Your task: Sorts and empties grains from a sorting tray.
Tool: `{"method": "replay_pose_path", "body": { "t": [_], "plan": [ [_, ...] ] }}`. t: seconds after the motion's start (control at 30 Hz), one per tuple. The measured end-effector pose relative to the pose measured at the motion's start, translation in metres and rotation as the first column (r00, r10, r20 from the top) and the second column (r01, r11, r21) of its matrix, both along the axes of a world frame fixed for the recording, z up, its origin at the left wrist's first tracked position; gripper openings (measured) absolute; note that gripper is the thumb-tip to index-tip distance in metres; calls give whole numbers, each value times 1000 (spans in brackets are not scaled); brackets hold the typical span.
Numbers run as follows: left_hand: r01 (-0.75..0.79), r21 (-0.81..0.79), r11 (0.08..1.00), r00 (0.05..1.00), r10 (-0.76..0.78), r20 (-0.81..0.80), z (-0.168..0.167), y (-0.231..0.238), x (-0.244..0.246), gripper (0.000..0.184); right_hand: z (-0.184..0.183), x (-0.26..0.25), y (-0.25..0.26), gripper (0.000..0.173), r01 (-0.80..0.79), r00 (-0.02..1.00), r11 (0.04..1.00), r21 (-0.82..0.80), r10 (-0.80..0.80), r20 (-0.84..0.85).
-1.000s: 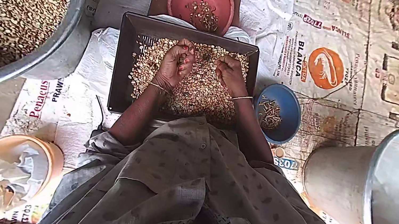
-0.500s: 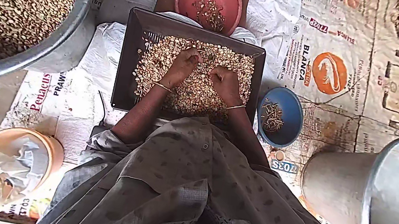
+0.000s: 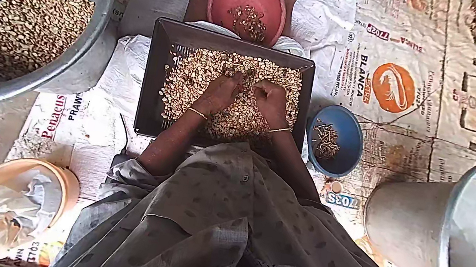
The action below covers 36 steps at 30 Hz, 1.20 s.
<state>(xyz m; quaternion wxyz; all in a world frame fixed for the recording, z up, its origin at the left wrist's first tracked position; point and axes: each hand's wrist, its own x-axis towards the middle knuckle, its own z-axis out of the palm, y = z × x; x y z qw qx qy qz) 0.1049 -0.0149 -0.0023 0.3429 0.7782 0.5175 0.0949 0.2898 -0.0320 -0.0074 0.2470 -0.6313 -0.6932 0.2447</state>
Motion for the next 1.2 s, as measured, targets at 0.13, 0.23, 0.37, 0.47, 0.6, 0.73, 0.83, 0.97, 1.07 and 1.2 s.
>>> {"method": "replay_pose_path", "body": {
  "t": [0.13, 0.23, 0.37, 0.47, 0.6, 0.73, 0.83, 0.97, 1.07, 1.2],
  "plan": [
    [33, 12, 999, 999, -33, 17, -2, 0, -1, 32, -3, 16, 4, 11, 53, 833, 998, -46, -69, -549],
    [83, 18, 996, 996, -83, -34, -4, -1, 0, 32, 6, 20, 3, 23, -60, 453, 981, -185, -138, -881],
    [83, 25, 996, 992, -81, -93, -2, -4, 1, 34, 5, 25, 5, 23, -198, 453, 961, -193, -85, -888],
    [68, 19, 998, 991, -65, -113, 4, -7, 4, 38, -1, 9, 3, 15, -127, 809, 986, -110, 39, -587],
    [66, 25, 998, 979, -59, -196, 9, -9, 7, 43, 0, -17, -2, 24, -122, 974, 988, -97, 138, 179],
    [60, 34, 998, 978, -52, -203, 8, -9, 7, 39, -2, -18, 1, 27, -40, 966, 998, -54, 52, 254],
    [10, 3, 1000, 1000, -10, 6, 1, -3, 2, 30, -7, -1, 6, 23, -29, 997, 998, -63, 24, -73],
    [-4, -182, 983, 632, 144, 762, -11, 3, -7, 11, 2, 12, 2, 22, -186, 438, 979, -80, 10, -899],
    [224, -389, 894, 60, 385, 921, -5, 3, -17, 23, 5, 18, 2, 33, -276, 362, 952, -131, -23, -932],
    [251, -374, 893, -112, 411, 905, -10, 10, -23, 23, 1, 9, -2, 13, -249, 797, 960, -124, 131, -589]
  ]
}}
